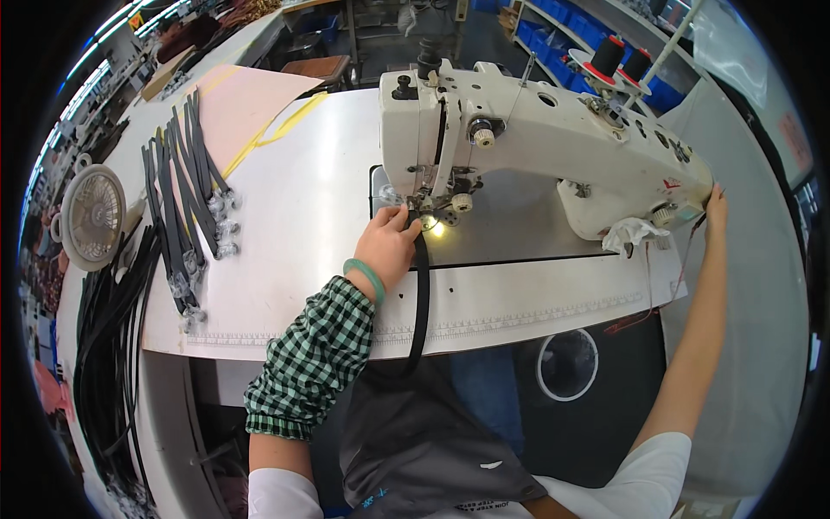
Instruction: The person operates an industrial sewing machine to stitch long black straps. They feed the straps through the machine one at a time, guiding them with both hands to ensure straight stitching. After each strap is sewn, the person cuts the thread and sets the finished piece aside before picking up the next one from a pile on the table.
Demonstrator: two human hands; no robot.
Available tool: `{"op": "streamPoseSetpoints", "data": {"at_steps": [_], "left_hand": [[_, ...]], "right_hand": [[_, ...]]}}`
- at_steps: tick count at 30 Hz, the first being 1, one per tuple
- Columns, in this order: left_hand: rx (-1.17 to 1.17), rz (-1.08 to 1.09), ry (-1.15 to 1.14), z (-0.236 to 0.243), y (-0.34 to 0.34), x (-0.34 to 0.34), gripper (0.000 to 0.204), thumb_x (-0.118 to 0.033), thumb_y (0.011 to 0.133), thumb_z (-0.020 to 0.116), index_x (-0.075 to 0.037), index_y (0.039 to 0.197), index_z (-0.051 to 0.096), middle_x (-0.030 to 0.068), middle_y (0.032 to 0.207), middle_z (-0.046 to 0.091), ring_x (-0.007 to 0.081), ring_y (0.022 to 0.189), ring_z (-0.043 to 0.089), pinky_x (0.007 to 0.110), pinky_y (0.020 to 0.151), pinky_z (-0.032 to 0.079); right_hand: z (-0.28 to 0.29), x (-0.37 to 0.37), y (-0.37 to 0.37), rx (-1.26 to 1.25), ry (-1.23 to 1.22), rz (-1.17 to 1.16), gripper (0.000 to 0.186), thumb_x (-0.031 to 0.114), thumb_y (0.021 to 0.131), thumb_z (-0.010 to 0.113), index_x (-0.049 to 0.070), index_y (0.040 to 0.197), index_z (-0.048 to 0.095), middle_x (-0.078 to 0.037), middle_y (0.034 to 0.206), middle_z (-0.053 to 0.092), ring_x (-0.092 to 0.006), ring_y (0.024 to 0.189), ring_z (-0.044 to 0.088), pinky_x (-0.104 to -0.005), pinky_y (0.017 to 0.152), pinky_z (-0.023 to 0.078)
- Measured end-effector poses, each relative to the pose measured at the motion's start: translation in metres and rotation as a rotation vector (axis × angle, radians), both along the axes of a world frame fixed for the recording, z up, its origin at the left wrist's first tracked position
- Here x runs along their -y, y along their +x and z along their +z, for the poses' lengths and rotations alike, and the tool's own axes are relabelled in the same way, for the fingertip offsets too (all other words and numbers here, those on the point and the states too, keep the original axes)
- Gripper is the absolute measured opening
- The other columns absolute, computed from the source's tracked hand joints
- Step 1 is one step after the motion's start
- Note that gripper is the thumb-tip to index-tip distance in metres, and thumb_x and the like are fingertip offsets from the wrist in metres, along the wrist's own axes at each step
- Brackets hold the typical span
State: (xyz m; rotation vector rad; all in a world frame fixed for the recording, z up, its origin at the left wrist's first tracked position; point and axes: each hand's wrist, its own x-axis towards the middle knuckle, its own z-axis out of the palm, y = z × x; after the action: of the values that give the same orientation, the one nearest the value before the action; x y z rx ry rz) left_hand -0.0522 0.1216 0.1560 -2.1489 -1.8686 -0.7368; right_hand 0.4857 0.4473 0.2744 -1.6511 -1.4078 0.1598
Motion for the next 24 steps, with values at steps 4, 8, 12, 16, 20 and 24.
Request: {"op": "streamPoseSetpoints", "data": {"at_steps": [4, 8, 12, 16, 20, 24], "left_hand": [[0.011, 0.019, -0.017, -0.002, -0.003, 0.002, 0.036, 0.003, 0.063, 0.056, -0.004, 0.099, 0.058, 0.0154, 0.110, 0.052, 0.0287, 0.104, 0.047, 0.033, 0.087, 0.044], [0.027, -0.004, -0.020, -0.003, -0.001, -0.001, 0.037, 0.003, 0.063, 0.056, -0.004, 0.099, 0.058, 0.0152, 0.110, 0.052, 0.0292, 0.104, 0.047, 0.034, 0.087, 0.043], [-0.014, 0.000, -0.017, -0.006, -0.005, 0.000, 0.034, -0.004, 0.065, 0.059, -0.002, 0.099, 0.057, 0.0185, 0.109, 0.052, 0.0293, 0.105, 0.046, 0.033, 0.089, 0.040], [-0.001, 0.003, -0.041, -0.002, -0.005, 0.002, 0.035, -0.003, 0.064, 0.059, -0.004, 0.100, 0.057, 0.0174, 0.109, 0.053, 0.0289, 0.104, 0.046, 0.033, 0.087, 0.042], [-0.035, -0.026, -0.035, -0.003, -0.001, -0.003, 0.036, -0.002, 0.063, 0.059, -0.004, 0.099, 0.058, 0.0163, 0.108, 0.053, 0.0278, 0.101, 0.048, 0.031, 0.085, 0.043], [-0.066, -0.021, -0.045, 0.002, -0.004, 0.006, 0.035, -0.002, 0.063, 0.059, -0.004, 0.098, 0.059, 0.0162, 0.108, 0.053, 0.0273, 0.100, 0.048, 0.031, 0.085, 0.043]], "right_hand": [[-0.047, -0.002, -0.003, -0.061, 0.090, -0.055, 0.058, 0.045, 0.089, 0.032, -0.006, 0.111, 0.049, -0.019, 0.105, 0.056, -0.0294, 0.098, 0.053, -0.0354, 0.082, 0.040], [-0.073, 0.002, 0.021, -0.214, 0.251, -0.015, 0.057, 0.045, 0.089, 0.032, -0.005, 0.110, 0.049, -0.017, 0.103, 0.057, -0.0248, 0.095, 0.055, -0.0336, 0.078, 0.042], [-0.073, 0.003, 0.004, -0.418, 0.309, 0.076, 0.054, 0.044, 0.090, 0.032, -0.003, 0.110, 0.049, -0.017, 0.098, 0.059, -0.0195, 0.090, 0.057, -0.0317, 0.075, 0.044], [-0.068, -0.008, 0.011, -0.110, 0.059, 0.024, 0.053, 0.043, 0.090, 0.031, -0.001, 0.111, 0.049, -0.020, 0.100, 0.058, -0.0239, 0.093, 0.056, -0.0346, 0.076, 0.044], [-0.002, -0.044, 0.043, 0.407, 0.015, 0.000, 0.056, 0.046, 0.089, 0.030, -0.002, 0.110, 0.049, -0.025, 0.101, 0.056, -0.0337, 0.094, 0.054, -0.0398, 0.077, 0.042], [0.008, -0.045, 0.014, 0.389, 0.007, 0.120, 0.057, 0.047, 0.088, 0.030, -0.002, 0.110, 0.049, -0.026, 0.101, 0.055, -0.0368, 0.094, 0.053, -0.0410, 0.078, 0.041]]}}
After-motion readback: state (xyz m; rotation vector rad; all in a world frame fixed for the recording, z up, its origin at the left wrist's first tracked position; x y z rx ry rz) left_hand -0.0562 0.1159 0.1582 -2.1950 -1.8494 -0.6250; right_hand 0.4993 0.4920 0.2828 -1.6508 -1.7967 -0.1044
